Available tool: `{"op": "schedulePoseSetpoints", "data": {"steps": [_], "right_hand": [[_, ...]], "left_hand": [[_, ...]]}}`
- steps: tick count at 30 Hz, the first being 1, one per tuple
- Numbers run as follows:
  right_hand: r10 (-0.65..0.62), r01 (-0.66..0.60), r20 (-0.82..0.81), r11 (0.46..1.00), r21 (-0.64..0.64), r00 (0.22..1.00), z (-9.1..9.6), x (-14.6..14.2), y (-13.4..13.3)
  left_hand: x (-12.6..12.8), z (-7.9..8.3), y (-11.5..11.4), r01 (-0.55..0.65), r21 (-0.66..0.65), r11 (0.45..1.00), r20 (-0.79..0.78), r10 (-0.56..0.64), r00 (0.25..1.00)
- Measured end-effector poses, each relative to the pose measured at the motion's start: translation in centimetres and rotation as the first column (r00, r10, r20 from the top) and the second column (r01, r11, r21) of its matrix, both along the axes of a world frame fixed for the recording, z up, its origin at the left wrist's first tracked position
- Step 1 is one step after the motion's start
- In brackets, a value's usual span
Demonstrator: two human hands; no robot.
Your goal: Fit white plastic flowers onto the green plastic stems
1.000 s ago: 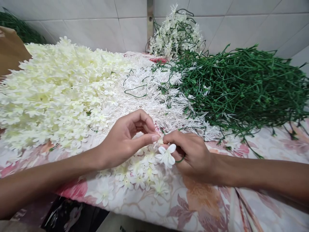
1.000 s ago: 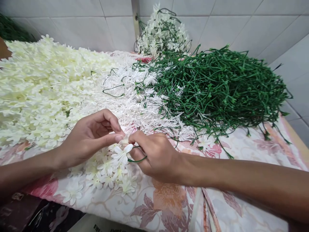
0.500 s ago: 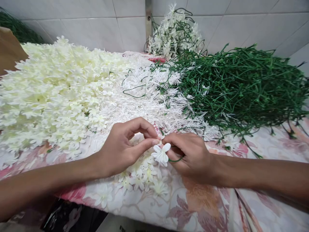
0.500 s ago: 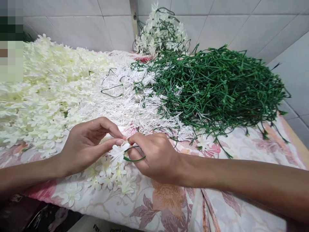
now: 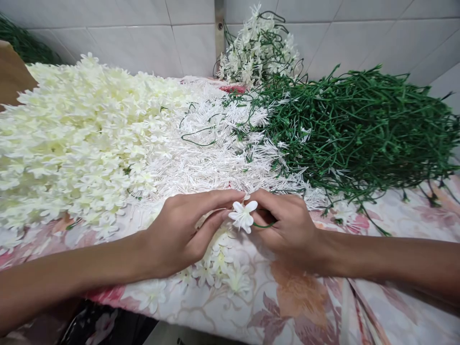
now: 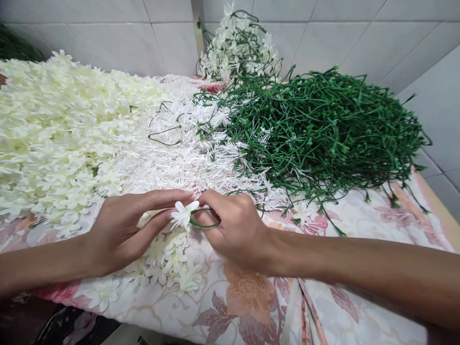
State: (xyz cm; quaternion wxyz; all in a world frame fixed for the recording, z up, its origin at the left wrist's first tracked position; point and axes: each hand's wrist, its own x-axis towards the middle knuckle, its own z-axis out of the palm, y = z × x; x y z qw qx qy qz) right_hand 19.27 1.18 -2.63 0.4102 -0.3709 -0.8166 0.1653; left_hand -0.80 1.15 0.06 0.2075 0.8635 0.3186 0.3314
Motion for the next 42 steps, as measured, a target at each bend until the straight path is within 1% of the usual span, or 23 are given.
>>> {"op": "schedulePoseSetpoints", "data": {"steps": [2,4,8,11,12,14,17,19,21,24,26,28,30,32,35,37,39,40,42], "right_hand": [[-0.001,0.000,-0.027,0.999,-0.035,1.000,0.0,0.0,0.0],[0.015,-0.017,-0.055,0.999,-0.048,0.998,0.0,0.0,0.1],[0.094,-0.094,-0.060,0.996,-0.005,0.994,-0.3,0.0,0.2],[0.117,-0.117,-0.044,0.993,0.014,0.992,-0.6,0.0,0.2],[0.122,-0.121,-0.044,0.992,0.016,0.992,-0.6,0.0,0.2],[0.125,-0.124,-0.044,0.992,0.028,0.991,-0.7,0.0,0.2],[0.108,-0.106,-0.040,0.993,0.047,0.993,-0.6,-0.1,0.2],[0.099,-0.098,-0.038,0.995,0.032,0.994,-0.5,0.0,0.1],[0.097,-0.097,-0.053,0.995,-0.008,0.994,-0.4,0.0,0.1],[0.066,-0.077,-0.090,0.988,-0.133,0.994,-0.3,0.1,0.0],[0.036,-0.060,-0.101,0.969,-0.241,0.994,-0.2,0.2,0.0],[0.030,-0.060,-0.098,0.946,-0.320,0.995,0.0,0.2,-0.1],[0.034,-0.062,-0.086,0.935,-0.349,0.996,0.2,0.3,-0.2],[0.041,-0.060,-0.062,0.937,-0.345,0.997,0.3,0.3,-0.2],[0.049,-0.055,-0.025,0.948,-0.314,0.998,0.4,0.3,0.0],[0.075,-0.068,0.015,0.954,-0.292,0.997,0.4,0.3,0.1],[0.123,-0.087,0.101,0.947,-0.309,0.987,0.4,0.2,0.2],[0.145,-0.088,0.155,0.941,-0.327,0.977,0.3,0.2,0.2],[0.173,-0.079,0.249,0.935,-0.347,0.953,0.2,0.1,0.1]], "left_hand": [[-0.1,0.0,0.0,0.021,0.013,1.000,-0.023,-0.020,1.000],[-0.2,-0.1,0.2,0.032,-0.016,0.999,-0.033,-0.033,0.999],[-0.1,-0.3,0.6,0.055,-0.131,0.990,-0.028,-0.060,0.998],[0.1,-0.4,0.9,0.108,-0.232,0.967,0.027,-0.104,0.994],[0.2,-0.4,1.0,0.112,-0.276,0.955,0.055,-0.101,0.993],[0.3,-0.5,1.1,0.102,-0.374,0.922,0.122,-0.060,0.991],[0.3,-0.6,1.2,0.083,-0.519,0.851,0.209,0.032,0.977],[0.3,-0.7,1.2,0.082,-0.572,0.816,0.245,0.075,0.967],[0.4,-0.7,1.2,0.073,-0.588,0.805,0.273,0.113,0.955],[0.6,-0.6,1.3,0.038,-0.596,0.802,0.310,0.187,0.932],[0.6,-0.6,1.3,0.007,-0.598,0.801,0.325,0.235,0.916],[0.6,-0.7,1.3,-0.008,-0.591,0.807,0.329,0.250,0.911],[0.5,-0.8,1.3,-0.001,-0.580,0.814,0.336,0.241,0.910],[0.5,-0.8,1.3,-0.008,-0.580,0.815,0.333,0.246,0.910],[0.4,-0.8,1.5,-0.077,-0.561,0.824,0.327,0.306,0.894],[0.4,-0.6,1.5,-0.144,-0.490,0.859,0.349,0.345,0.871],[0.2,-0.4,1.3,-0.200,-0.364,0.909,0.399,0.347,0.849],[0.1,-0.3,1.1,-0.217,-0.289,0.932,0.421,0.327,0.846],[0.0,-0.1,0.7,-0.190,-0.146,0.971,0.427,0.235,0.873]]}}
